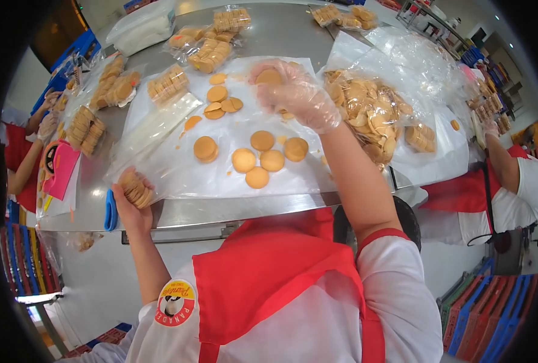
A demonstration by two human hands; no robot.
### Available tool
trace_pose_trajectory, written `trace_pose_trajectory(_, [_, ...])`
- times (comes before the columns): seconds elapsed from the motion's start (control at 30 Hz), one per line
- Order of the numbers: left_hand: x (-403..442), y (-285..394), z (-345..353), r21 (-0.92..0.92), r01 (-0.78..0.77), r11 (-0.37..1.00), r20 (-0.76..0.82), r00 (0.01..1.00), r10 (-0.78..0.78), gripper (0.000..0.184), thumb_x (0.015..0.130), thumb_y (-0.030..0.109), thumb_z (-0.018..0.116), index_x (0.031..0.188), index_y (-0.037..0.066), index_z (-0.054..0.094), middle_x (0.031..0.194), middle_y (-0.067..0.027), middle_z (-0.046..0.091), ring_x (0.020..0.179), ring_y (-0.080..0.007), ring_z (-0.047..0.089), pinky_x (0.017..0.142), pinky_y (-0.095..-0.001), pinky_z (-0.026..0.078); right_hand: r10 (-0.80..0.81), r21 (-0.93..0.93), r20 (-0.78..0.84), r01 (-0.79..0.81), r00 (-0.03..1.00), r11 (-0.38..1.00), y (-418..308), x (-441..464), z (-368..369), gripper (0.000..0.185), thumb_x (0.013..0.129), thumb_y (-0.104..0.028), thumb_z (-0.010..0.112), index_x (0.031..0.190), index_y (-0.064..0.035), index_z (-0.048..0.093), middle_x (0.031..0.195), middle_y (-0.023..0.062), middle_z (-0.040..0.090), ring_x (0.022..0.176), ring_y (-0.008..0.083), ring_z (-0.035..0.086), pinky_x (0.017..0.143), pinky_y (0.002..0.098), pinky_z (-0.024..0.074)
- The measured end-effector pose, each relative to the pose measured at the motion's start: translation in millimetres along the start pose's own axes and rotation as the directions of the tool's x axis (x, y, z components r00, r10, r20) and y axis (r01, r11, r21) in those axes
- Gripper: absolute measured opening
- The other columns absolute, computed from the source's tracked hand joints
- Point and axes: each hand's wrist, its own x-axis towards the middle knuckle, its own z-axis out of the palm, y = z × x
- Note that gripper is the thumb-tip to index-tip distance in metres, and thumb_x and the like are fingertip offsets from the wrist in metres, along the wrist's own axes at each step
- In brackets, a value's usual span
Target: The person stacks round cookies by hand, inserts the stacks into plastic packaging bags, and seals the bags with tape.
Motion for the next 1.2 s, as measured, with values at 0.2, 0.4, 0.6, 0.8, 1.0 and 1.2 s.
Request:
trace_pose_trajectory(0.2, [2.0, -0.9, -1.6, 0.026, -0.008, 1.0, -0.003, 1.0, 0.008, 0.059, 0.083, 0.051, 0.046, 0.111, -0.001, 0.048, 0.084, -0.0088, 0.052, 0.073, -0.0193, 0.052, 0.067, -0.0304, 0.044, -0.072, 0.118, -0.118, 0.085, 0.99, 0.989, 33.8, -3.3, -5.4, 0.021, 0.083, -0.018, 0.048, 0.099, -0.0048, 0.05, 0.087, 0.0061, 0.052, 0.052, 0.0098, 0.043, 0.048, 0.0238, 0.0373])
trace_pose_trajectory(0.4, [2.3, -0.8, -3.6, 0.02, -0.013, 1.0, 0.028, 1.0, 0.012, 0.058, 0.084, 0.051, 0.046, 0.11, -0.001, 0.048, 0.085, -0.0091, 0.052, 0.073, -0.0191, 0.051, 0.067, -0.0305, 0.045, 0.082, 0.341, -0.178, -0.017, 0.981, 0.94, 30.7, -11.7, 11.4, 0.035, 0.083, -0.01, 0.049, 0.116, -0.0044, 0.038, 0.092, 0.0067, 0.052, 0.074, 0.0111, 0.049, 0.064, 0.0246, 0.0425])
trace_pose_trajectory(0.6, [3.4, -0.9, -4.5, 0.015, -0.002, 1.0, 0.029, 1.0, 0.001, 0.058, 0.084, 0.051, 0.045, 0.111, -0.001, 0.048, 0.085, -0.0094, 0.052, 0.073, -0.0191, 0.052, 0.067, -0.0303, 0.045, -0.072, 0.041, -0.261, 0.085, 0.963, 0.996, 14.4, -22.2, 20.3, 0.04, 0.074, -0.006, 0.058, 0.112, -0.0052, 0.046, 0.094, 0.007, 0.056, 0.077, 0.0118, 0.055, 0.071, 0.0256, 0.046])
trace_pose_trajectory(0.8, [3.5, -1.2, -3.7, 0.049, -0.013, 0.999, 0.011, 1.0, 0.013, 0.06, 0.084, 0.052, 0.046, 0.111, -0.001, 0.048, 0.085, -0.0092, 0.052, 0.073, -0.0191, 0.052, 0.067, -0.0302, 0.045, -0.17, -0.117, -0.299, 0.141, 0.939, 0.983, 0.4, -27.6, 24.2, 0.027, 0.073, -0.004, 0.058, 0.1, -0.0021, 0.053, 0.083, 0.0028, 0.053, 0.072, 0.0093, 0.051, 0.064, 0.0226, 0.0437])
trace_pose_trajectory(1.0, [3.2, -1.0, -3.0, 0.058, -0.012, 0.998, 0.004, 1.0, 0.012, 0.061, 0.083, 0.052, 0.047, 0.111, -0.002, 0.047, 0.085, -0.0092, 0.052, 0.074, -0.0187, 0.052, 0.067, -0.0303, 0.045, -0.311, -0.329, -0.321, 0.203, 0.895, 0.922, 5.9, -28.8, 21.3, 0.012, 0.077, -0.013, 0.057, 0.081, -0.0019, 0.057, 0.071, 0.0045, 0.058, 0.065, 0.013, 0.056, 0.061, 0.0257, 0.0453])
trace_pose_trajectory(1.2, [2.8, -1.0, -2.2, 0.035, -0.013, 0.999, -0.003, 1.0, 0.013, 0.06, 0.083, 0.052, 0.047, 0.111, -0.002, 0.048, 0.085, -0.0089, 0.052, 0.075, -0.0182, 0.051, 0.067, -0.0304, 0.045, -0.025, 0.195, -0.376, 0.106, 0.926, 0.975, 1.5, -27.5, 18.7, 0.036, 0.087, -0.032, 0.038, 0.091, -0.0008, 0.055, 0.079, 0.0079, 0.057, 0.067, 0.0153, 0.053, 0.064, 0.0269, 0.0442])
